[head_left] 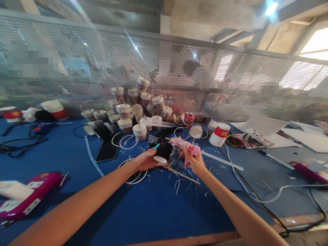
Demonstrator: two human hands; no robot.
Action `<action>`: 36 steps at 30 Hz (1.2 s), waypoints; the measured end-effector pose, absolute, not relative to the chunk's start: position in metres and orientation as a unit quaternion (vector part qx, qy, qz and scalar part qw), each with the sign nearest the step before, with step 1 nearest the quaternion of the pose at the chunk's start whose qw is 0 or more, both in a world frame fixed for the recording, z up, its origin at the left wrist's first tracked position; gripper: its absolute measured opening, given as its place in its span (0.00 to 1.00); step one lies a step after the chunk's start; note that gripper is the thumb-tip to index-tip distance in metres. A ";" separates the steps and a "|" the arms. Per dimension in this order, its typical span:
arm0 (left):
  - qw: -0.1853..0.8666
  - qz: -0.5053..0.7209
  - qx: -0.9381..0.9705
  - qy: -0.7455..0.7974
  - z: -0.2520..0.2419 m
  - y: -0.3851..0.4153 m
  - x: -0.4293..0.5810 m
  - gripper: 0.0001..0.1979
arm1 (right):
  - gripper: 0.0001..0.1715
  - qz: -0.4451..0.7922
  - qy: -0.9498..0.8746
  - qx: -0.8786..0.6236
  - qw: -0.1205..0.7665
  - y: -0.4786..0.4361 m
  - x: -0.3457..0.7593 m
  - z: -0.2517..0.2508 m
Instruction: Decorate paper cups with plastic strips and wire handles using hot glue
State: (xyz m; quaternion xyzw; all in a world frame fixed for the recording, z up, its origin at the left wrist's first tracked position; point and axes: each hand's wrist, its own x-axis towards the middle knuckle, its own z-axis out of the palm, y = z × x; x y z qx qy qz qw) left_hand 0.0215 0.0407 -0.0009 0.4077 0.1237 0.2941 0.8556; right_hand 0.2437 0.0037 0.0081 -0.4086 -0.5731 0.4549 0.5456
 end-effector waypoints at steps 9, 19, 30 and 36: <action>0.854 0.282 0.421 0.117 -0.003 0.041 0.021 0.26 | 0.35 0.488 -0.589 -0.393 0.511 -0.001 0.246 0.011; 0.846 0.294 0.428 0.124 0.000 0.039 0.020 0.28 | 0.32 0.384 -0.566 -0.466 0.561 0.012 0.250 0.021; 0.630 0.474 0.546 0.284 0.009 0.037 0.034 0.32 | 0.21 -0.086 -0.501 -0.835 0.212 -0.020 0.308 0.017; 0.475 0.564 0.591 0.327 0.040 0.064 0.015 0.40 | 0.24 -0.167 -0.522 -0.801 0.242 -0.028 0.303 0.029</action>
